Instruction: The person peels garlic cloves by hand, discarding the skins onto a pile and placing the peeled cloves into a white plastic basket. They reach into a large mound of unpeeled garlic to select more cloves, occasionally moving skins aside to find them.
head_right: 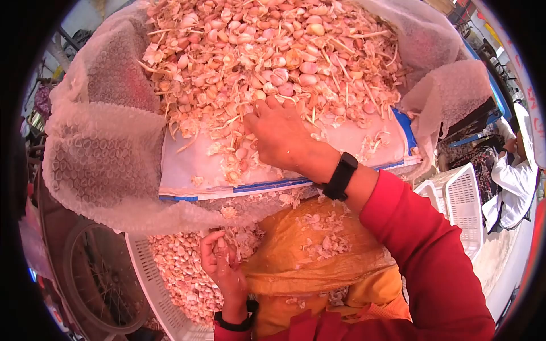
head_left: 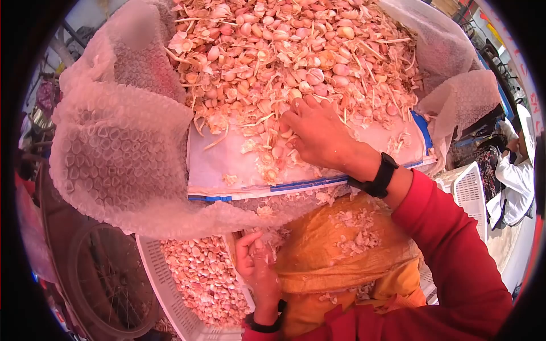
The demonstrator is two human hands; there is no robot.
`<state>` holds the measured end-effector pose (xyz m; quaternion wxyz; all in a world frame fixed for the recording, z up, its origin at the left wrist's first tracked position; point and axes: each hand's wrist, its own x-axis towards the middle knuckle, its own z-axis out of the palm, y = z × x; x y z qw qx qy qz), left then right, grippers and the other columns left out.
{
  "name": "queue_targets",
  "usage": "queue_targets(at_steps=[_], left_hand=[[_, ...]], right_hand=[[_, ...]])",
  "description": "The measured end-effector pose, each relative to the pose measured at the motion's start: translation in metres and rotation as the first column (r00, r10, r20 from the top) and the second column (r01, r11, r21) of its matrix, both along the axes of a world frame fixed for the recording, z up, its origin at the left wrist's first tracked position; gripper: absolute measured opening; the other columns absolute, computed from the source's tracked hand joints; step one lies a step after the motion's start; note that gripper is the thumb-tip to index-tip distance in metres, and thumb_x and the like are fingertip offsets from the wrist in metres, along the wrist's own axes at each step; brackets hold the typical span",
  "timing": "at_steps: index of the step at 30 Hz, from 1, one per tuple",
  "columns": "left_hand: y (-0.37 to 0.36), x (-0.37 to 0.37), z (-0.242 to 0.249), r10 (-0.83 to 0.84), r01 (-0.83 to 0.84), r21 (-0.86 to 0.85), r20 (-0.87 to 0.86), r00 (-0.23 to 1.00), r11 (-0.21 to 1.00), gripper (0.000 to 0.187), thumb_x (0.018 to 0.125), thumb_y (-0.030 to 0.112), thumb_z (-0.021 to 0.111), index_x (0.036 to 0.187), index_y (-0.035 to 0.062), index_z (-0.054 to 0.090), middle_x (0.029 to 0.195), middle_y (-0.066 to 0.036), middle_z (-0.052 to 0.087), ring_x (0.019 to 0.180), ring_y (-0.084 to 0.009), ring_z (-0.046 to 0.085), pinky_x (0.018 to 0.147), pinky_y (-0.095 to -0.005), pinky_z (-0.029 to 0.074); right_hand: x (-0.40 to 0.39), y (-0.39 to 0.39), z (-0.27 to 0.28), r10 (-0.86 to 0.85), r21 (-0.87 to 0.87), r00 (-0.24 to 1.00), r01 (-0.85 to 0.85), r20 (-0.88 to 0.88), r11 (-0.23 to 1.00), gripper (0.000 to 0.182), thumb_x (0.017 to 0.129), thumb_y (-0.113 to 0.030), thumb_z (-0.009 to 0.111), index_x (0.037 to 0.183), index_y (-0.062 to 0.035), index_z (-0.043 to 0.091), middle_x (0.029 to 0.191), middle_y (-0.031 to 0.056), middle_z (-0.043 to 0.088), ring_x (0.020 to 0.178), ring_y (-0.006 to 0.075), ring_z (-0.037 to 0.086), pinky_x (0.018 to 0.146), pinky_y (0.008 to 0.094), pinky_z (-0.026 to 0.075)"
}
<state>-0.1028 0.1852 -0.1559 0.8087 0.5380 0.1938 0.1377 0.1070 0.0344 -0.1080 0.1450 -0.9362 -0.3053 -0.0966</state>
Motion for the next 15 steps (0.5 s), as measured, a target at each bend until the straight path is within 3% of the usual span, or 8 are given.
queue_targets(at_steps=[3,6,8,11,15], left_hand=[[-0.009,-0.008,0.011,-0.048,0.044,0.35,0.003,0.999,0.936,0.014,0.092,0.01,0.052,0.105,0.0035,0.054,0.073,0.003,0.044,0.056,-0.0041,0.034,0.051,-0.0184,0.027],[-0.002,0.003,0.032,-0.214,0.101,0.625,0.109,0.971,0.774,0.017,0.088,0.007,0.055,0.105,0.0006,0.057,0.082,-0.007,0.055,0.07,-0.0131,0.049,0.07,-0.0289,0.042],[-0.003,0.037,0.066,-0.253,-0.023,0.887,0.156,0.955,0.462,0.022,0.084,0.008,0.059,0.106,0.0036,0.06,0.093,-0.012,0.056,0.091,-0.0256,0.05,0.087,-0.0397,0.037],[-0.007,0.072,0.078,-0.213,-0.087,0.988,0.114,0.97,0.13,0.023,0.082,0.01,0.059,0.104,0.0076,0.063,0.1,-0.012,0.054,0.101,-0.0316,0.045,0.093,-0.0425,0.031],[-0.017,0.088,0.07,-0.17,-0.12,0.983,0.142,0.975,0.137,0.021,0.082,0.01,0.058,0.103,0.0089,0.063,0.101,-0.009,0.054,0.099,-0.0288,0.046,0.09,-0.0424,0.03]], right_hand=[[-0.007,-0.008,0.0,0.027,0.058,0.998,-0.024,-0.053,0.998,0.028,0.068,-0.007,0.062,0.096,-0.0099,0.06,0.097,0.0102,0.056,0.101,0.0279,0.049,0.082,0.0429,0.038],[-0.014,-0.017,-0.009,0.052,0.145,0.995,-0.04,-0.082,0.989,0.037,0.069,-0.005,0.059,0.106,-0.0101,0.058,0.099,0.0116,0.055,0.101,0.0294,0.048,0.085,0.0445,0.038],[-0.014,-0.022,-0.016,0.085,0.224,0.996,-0.076,-0.031,0.972,0.044,0.07,-0.005,0.058,0.113,-0.0105,0.055,0.1,0.0126,0.055,0.101,0.0304,0.048,0.087,0.0456,0.038],[-0.019,-0.024,-0.015,0.035,0.273,0.999,-0.041,0.028,0.961,0.05,0.071,-0.006,0.059,0.12,-0.0111,0.051,0.099,0.0138,0.055,0.1,0.032,0.048,0.089,0.0473,0.038],[-0.029,-0.032,-0.006,-0.043,0.372,0.999,0.032,0.02,0.928,0.043,0.073,-0.008,0.061,0.115,-0.0123,0.054,0.097,0.0127,0.056,0.097,0.0321,0.048,0.085,0.0451,0.038]])
